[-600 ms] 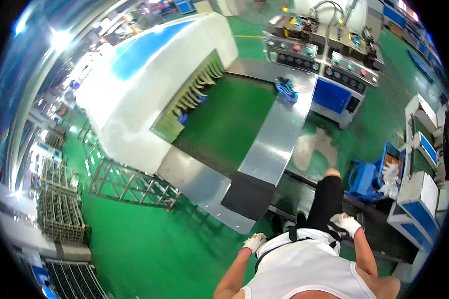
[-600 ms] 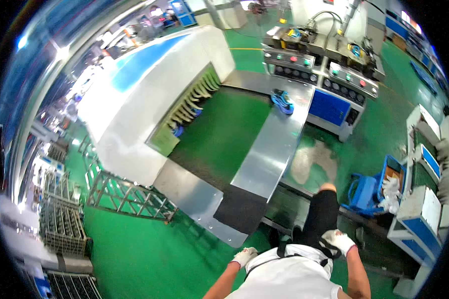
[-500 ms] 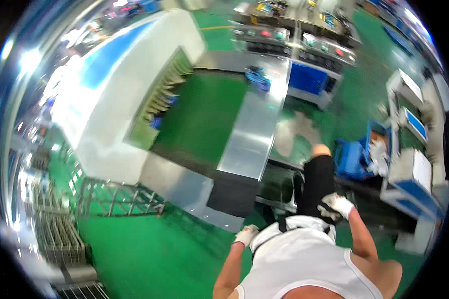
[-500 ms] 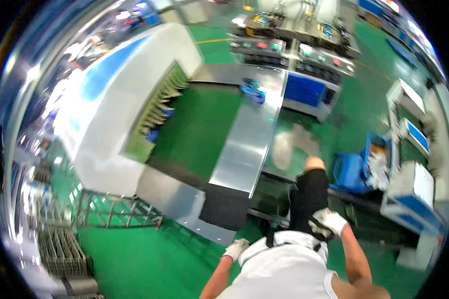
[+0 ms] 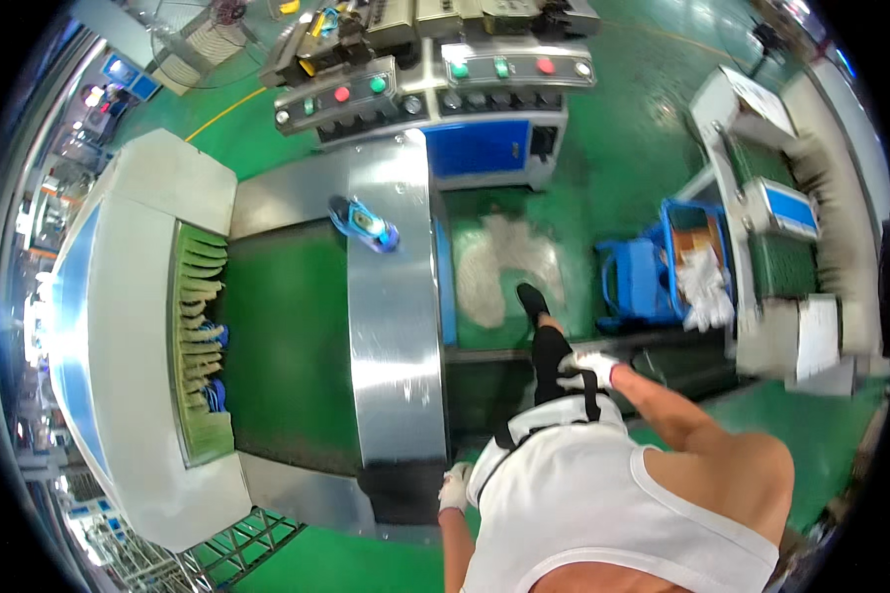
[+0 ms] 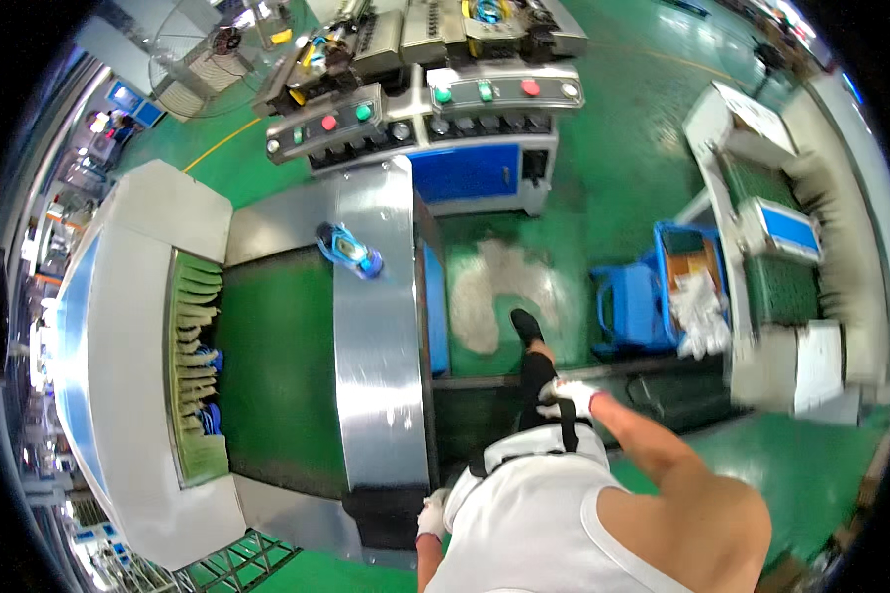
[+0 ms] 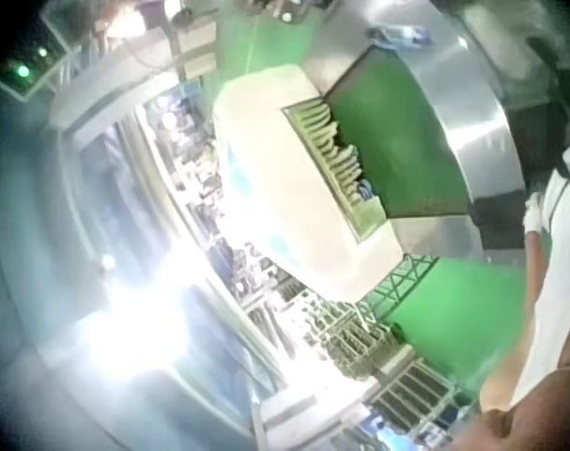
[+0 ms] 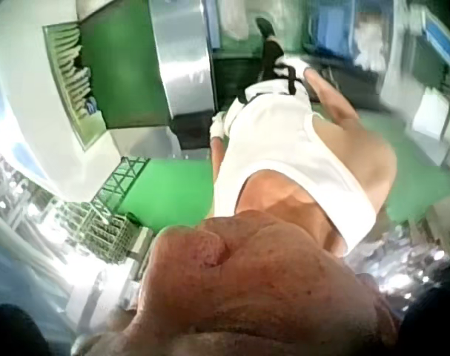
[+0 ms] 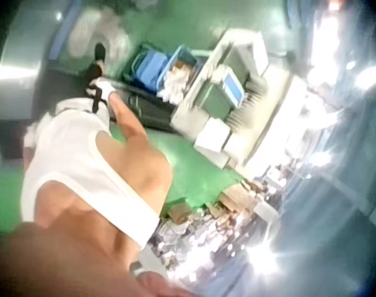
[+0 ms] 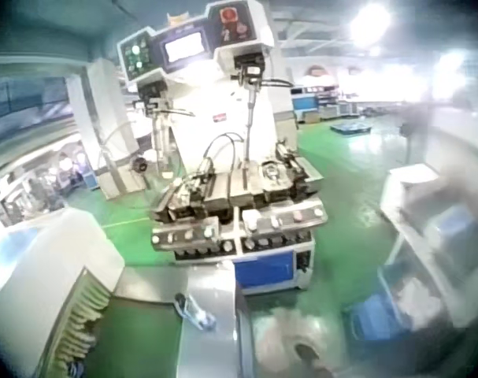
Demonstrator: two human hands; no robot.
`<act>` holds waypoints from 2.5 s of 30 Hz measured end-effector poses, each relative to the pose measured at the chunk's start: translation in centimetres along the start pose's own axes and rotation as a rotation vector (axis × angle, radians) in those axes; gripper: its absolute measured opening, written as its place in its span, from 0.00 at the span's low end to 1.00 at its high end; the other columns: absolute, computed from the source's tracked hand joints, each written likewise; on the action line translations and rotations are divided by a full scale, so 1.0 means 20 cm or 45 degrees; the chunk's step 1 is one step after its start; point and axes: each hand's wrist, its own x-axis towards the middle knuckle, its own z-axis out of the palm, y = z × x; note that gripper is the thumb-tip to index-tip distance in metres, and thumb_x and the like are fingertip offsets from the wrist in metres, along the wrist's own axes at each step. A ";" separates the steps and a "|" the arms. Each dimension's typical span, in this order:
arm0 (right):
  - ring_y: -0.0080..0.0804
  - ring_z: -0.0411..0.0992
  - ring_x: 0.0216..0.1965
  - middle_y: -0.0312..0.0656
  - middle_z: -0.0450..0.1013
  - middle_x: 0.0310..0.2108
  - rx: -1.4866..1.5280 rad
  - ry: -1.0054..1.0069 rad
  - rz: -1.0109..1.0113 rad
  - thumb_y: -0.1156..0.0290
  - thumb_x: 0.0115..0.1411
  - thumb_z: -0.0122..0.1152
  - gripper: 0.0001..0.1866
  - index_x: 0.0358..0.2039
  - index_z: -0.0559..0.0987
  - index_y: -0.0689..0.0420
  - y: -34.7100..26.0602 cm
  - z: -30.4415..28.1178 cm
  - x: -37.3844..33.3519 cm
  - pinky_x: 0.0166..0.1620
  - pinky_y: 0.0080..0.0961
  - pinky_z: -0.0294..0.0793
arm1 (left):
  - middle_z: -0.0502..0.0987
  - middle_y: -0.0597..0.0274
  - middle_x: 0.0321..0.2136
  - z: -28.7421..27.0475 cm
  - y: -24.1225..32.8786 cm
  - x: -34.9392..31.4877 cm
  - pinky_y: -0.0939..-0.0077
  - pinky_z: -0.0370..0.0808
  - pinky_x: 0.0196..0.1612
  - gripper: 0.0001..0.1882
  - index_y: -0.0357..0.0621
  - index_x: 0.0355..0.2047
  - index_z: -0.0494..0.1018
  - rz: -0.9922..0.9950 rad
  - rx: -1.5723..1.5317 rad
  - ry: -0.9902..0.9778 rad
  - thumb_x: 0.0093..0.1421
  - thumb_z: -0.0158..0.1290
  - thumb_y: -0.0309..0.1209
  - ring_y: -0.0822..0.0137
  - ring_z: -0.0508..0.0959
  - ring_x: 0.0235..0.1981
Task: The person processes shoes by inserting them into a molding machine, pressing buttons to operate the machinery, removing the shoes, and placing them onto a conveyor belt.
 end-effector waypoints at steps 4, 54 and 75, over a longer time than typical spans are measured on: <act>0.44 0.82 0.43 0.50 0.84 0.40 0.282 -0.175 0.366 0.47 0.66 0.64 0.22 0.48 0.87 0.51 0.05 -0.38 0.18 0.49 0.36 0.80 | 0.81 0.46 0.52 0.03 0.26 0.26 0.49 0.71 0.62 0.24 0.54 0.56 0.79 -0.078 0.074 -0.044 0.69 0.52 0.52 0.43 0.77 0.59; 0.49 0.79 0.49 0.56 0.79 0.49 -0.460 0.654 -0.090 0.50 0.48 0.82 0.47 0.61 0.72 0.67 -1.54 -1.23 2.56 0.57 0.42 0.76 | 0.70 0.41 0.63 -0.33 0.05 0.26 0.40 0.73 0.58 0.32 0.47 0.68 0.67 -2.164 -1.134 1.327 0.71 0.50 0.53 0.41 0.74 0.60; 0.46 0.79 0.50 0.52 0.80 0.49 -0.454 0.500 -0.023 0.50 0.48 0.82 0.45 0.60 0.74 0.63 -1.64 -1.19 2.49 0.56 0.39 0.76 | 0.64 0.44 0.69 -0.21 -0.04 0.30 0.45 0.66 0.68 0.49 0.41 0.73 0.57 -2.121 -1.199 1.243 0.61 0.62 0.57 0.44 0.64 0.70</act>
